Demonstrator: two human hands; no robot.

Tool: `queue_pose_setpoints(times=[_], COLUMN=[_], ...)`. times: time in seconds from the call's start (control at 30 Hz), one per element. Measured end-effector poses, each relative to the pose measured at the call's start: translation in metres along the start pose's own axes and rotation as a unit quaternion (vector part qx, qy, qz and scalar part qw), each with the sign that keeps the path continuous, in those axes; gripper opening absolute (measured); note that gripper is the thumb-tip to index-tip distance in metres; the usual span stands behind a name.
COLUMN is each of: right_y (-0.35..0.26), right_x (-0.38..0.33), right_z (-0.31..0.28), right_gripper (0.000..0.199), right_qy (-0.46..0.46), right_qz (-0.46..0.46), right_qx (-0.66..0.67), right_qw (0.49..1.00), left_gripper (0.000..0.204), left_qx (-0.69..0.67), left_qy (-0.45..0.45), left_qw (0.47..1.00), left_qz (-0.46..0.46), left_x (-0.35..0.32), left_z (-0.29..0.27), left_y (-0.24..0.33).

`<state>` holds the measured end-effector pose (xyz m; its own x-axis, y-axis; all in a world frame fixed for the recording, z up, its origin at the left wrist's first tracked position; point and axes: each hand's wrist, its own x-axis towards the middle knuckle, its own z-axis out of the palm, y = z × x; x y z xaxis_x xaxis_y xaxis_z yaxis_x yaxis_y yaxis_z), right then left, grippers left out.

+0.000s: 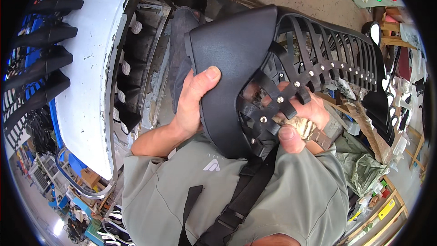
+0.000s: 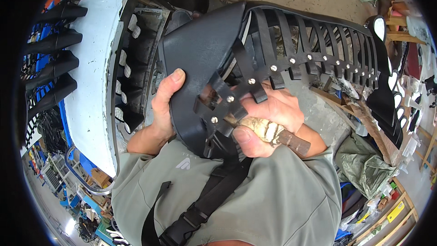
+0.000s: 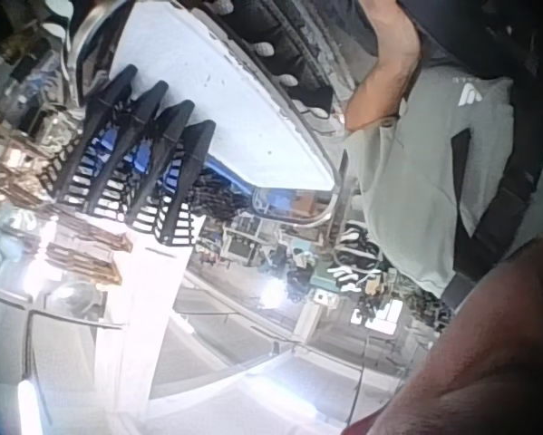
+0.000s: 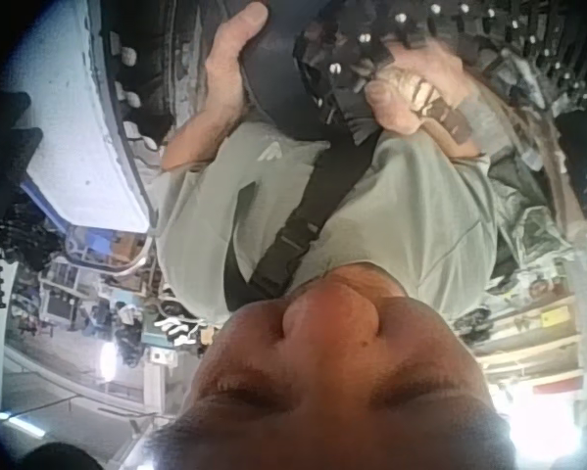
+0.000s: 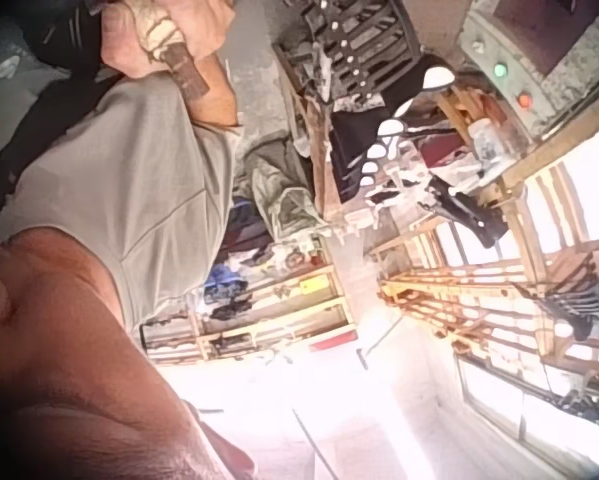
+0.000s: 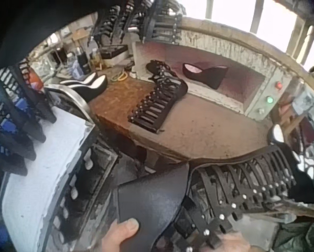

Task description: Manually assemble and inspect components of a high-heeled cage sandal.

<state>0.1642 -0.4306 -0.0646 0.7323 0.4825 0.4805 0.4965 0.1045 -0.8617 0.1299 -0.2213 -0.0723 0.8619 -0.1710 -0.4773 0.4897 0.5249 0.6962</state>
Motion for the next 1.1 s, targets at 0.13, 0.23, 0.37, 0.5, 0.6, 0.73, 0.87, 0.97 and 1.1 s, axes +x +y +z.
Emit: queue_pose_setpoints(times=[0.13,0.23,0.37,0.5,0.6,0.73,0.87,0.97,1.1], right_y=[0.008,0.021,0.018,0.026,0.021,0.054,0.111,0.171,0.129], right_x=[-0.003,0.014,0.002,0.001,0.027,0.061,0.09,0.067,0.073], right_z=[-0.008,-0.012,-0.004,0.002,-0.024,-0.092,-0.163,-0.211,-0.154], right_gripper=[0.03,0.02,0.016,0.016,0.018,0.019,0.022,0.035,0.055], right_qy=[-0.018,-0.185,-0.205,-0.146,-0.116,-0.003,-0.029,-0.036,0.002], right_qz=[0.2,0.119,0.104,0.138,0.096,0.093,0.152,0.066,0.096], right_qx=[0.289,0.314,0.295,0.352,0.226,-0.122,-0.538,-0.622,-0.247], right_qw=[0.936,0.924,0.927,0.914,0.963,0.988,0.829,0.78,0.964], left_gripper=[0.051,0.055,0.057,0.06,0.062,0.074,0.07,0.035,0.04], left_qx=[-0.13,-0.177,-0.196,-0.234,-0.289,-0.369,-0.3,-0.103,-0.126], left_qy=[-0.005,0.008,0.051,0.091,-0.033,-0.164,-0.193,-0.044,-0.073], left_qw=[0.991,0.982,0.978,0.964,0.955,0.914,0.931,0.989,0.989], left_qz=[-0.035,-0.071,-0.055,-0.086,-0.06,0.028,0.077,0.1,0.024], left_x=[0.005,0.007,0.003,0.009,0.02,0.023,0.032,0.005,0.003], left_z=[-0.005,-0.015,-0.024,-0.014,-0.032,-0.041,-0.042,0.005,0.007], left_y=[-0.004,-0.01,-0.015,-0.009,-0.003,0.008,0.009,0.022,0.03])
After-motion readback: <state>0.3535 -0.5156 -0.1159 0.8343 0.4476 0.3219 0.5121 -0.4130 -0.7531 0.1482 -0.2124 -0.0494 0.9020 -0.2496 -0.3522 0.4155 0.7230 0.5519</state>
